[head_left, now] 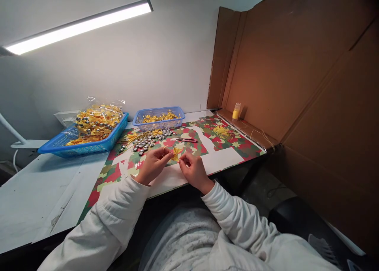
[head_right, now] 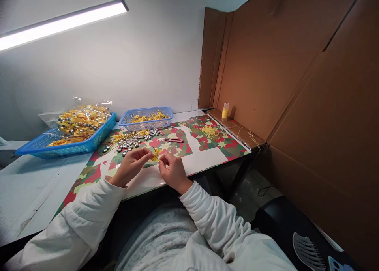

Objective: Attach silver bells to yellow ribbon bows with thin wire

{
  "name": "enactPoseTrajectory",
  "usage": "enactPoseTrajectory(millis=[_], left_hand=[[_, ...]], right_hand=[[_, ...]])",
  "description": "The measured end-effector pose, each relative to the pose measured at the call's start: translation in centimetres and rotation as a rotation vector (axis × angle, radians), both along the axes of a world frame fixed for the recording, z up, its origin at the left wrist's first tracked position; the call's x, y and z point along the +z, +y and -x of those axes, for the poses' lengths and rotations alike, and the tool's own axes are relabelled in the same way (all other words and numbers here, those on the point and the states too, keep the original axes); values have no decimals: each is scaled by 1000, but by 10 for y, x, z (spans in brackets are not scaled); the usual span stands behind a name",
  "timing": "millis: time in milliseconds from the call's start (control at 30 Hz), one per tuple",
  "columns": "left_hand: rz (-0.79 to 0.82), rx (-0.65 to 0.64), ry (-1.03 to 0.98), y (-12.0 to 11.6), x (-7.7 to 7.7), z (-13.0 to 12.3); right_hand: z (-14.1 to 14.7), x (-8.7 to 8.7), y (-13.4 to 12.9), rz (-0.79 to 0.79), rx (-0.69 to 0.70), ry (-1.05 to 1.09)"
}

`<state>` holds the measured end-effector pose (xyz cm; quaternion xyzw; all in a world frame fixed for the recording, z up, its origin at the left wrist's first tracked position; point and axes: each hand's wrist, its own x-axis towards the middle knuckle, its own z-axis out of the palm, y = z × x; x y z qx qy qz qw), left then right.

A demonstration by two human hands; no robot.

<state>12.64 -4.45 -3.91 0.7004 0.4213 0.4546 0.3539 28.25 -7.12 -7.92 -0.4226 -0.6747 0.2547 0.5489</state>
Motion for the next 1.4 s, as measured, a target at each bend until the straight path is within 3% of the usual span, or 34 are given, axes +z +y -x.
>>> enactPoseTrajectory(millis=[433, 800, 933, 1200, 1400], left_hand=[[-6, 11, -10, 1, 0, 0], [-237, 96, 278, -6, 1, -2], [-292, 125, 298, -6, 0, -2], [30, -15, 18, 0, 1, -1], [199, -15, -75, 1, 1, -1]], right_hand=[[1, -1, 0, 31, 27, 34], [1, -1, -1, 18, 28, 19], [1, -1, 0, 8, 10, 10], [0, -2, -1, 9, 6, 27], [0, -2, -1, -7, 13, 28]])
